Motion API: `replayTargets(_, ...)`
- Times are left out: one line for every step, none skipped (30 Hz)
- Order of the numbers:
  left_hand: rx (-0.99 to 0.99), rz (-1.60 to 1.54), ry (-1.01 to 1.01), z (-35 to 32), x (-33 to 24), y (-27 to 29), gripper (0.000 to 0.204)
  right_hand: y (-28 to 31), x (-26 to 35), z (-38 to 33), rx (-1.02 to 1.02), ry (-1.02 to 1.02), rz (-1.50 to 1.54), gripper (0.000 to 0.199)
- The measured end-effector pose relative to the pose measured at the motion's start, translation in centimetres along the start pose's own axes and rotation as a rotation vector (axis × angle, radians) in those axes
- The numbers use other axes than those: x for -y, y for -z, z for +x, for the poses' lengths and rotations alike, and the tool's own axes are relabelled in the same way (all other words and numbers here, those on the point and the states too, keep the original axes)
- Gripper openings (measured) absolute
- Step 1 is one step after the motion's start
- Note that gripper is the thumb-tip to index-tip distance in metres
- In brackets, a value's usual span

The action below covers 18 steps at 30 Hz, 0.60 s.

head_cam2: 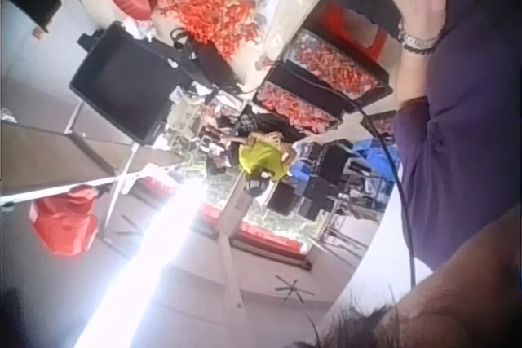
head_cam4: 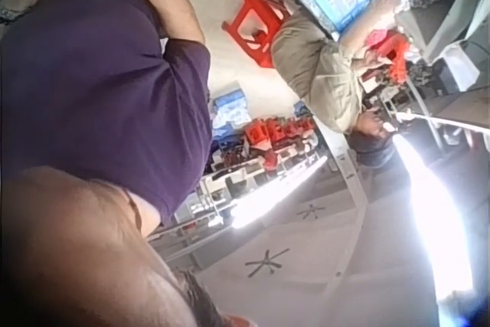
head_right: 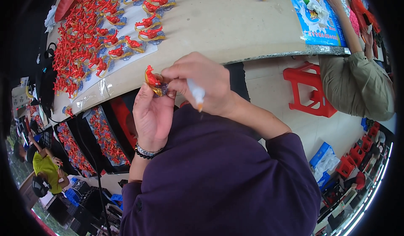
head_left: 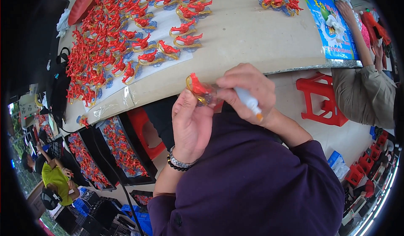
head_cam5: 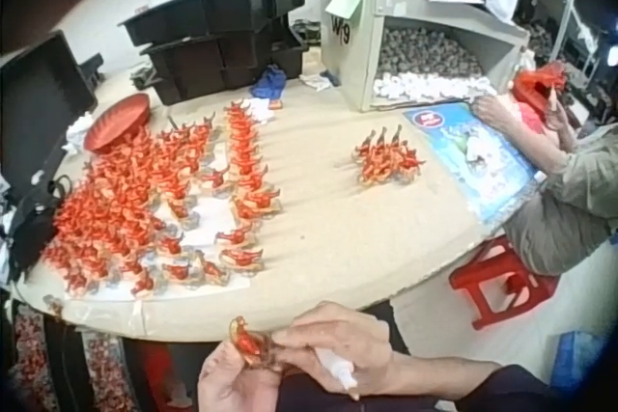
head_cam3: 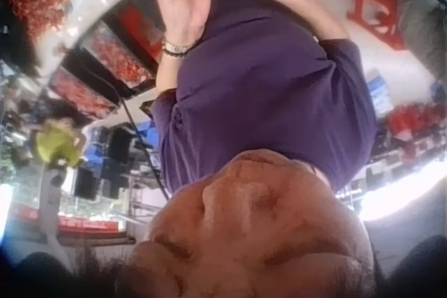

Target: The person assembles plastic figurines by applying glue from a bottle to plastic figurine components and attaching them to figurine bases to create finished assemblies.

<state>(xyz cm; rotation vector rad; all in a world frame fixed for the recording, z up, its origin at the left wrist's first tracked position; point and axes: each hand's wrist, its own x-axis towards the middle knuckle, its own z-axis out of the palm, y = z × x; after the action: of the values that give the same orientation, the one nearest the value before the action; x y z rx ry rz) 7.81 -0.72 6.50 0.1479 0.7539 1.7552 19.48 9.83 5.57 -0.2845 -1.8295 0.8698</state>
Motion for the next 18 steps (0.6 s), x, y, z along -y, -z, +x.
replayTargets(0.001,0.001,-0.001,0.1,0.0,0.0,0.027,0.2,0.0,0.0,-0.023,-0.091,0.05,0.032)
replayTargets(-0.037,-0.08,0.055,0.2,-0.1,0.0,0.028,0.4,-0.1,-0.1,-0.008,-0.116,0.052,0.027)
replayTargets(-0.072,-0.162,0.112,0.3,-0.2,0.0,0.028,0.4,-0.1,-0.2,-0.009,-0.115,0.049,0.027)
replayTargets(-0.07,-0.163,0.114,0.3,-0.3,0.0,0.028,0.4,0.0,-0.3,0.017,-0.076,0.032,0.027)
replayTargets(-0.104,-0.207,0.177,0.3,-0.4,-0.1,0.027,0.3,0.0,-0.3,0.042,-0.037,0.015,0.027)
replayTargets(-0.14,-0.251,0.239,0.3,-0.5,-0.2,0.027,0.1,-0.1,-0.5,0.042,-0.038,0.014,0.027)
replayTargets(-0.139,-0.251,0.241,0.2,-0.5,-0.3,0.027,-0.2,-0.2,-0.6,0.065,-0.002,-0.004,0.029)
replayTargets(-0.174,-0.275,0.26,0.2,-0.5,-0.4,0.026,-0.4,-0.3,-0.7,0.089,0.034,-0.021,0.031)
replayTargets(-0.209,-0.3,0.278,0.2,-0.5,-0.4,0.026,-0.5,-0.3,-0.5,0.09,0.034,-0.022,0.031)
replayTargets(-0.209,-0.302,0.278,0.2,-0.4,-0.3,0.026,-0.6,-0.4,-0.3,0.131,0.067,-0.05,0.035)
replayTargets(-0.205,-0.317,0.309,0.1,-0.2,0.0,0.025,-0.6,-0.6,-0.2,0.174,0.1,-0.078,0.038)
replayTargets(-0.202,-0.332,0.337,0.1,-0.2,-0.1,0.024,-0.5,-0.8,-0.2,0.207,0.123,-0.135,0.038)
replayTargets(-0.204,-0.335,0.334,0.1,-0.1,-0.4,0.024,-0.6,-1.1,-0.3,0.21,0.124,-0.133,0.038)
replayTargets(-0.264,-0.341,0.371,0.0,-0.1,-0.8,0.022,-0.6,-1.3,-0.5,0.232,0.13,-0.14,0.037)
replayTargets(-0.324,-0.347,0.409,0.0,0.0,-1.1,0.021,-0.6,-1.5,-0.6,0.254,0.135,-0.148,0.037)
replayTargets(-0.326,-0.353,0.407,-0.1,0.1,-0.8,0.021,-0.6,-1.7,-0.8,0.26,0.135,-0.146,0.037)
replayTargets(-0.314,-0.386,0.42,-0.1,0.4,-0.4,0.019,-0.6,-1.9,-1.0,0.253,0.144,-0.125,0.037)
replayTargets(-0.302,-0.419,0.432,-0.1,0.5,-0.1,0.017,-0.6,-2.0,-1.1,0.247,0.152,-0.102,0.036)
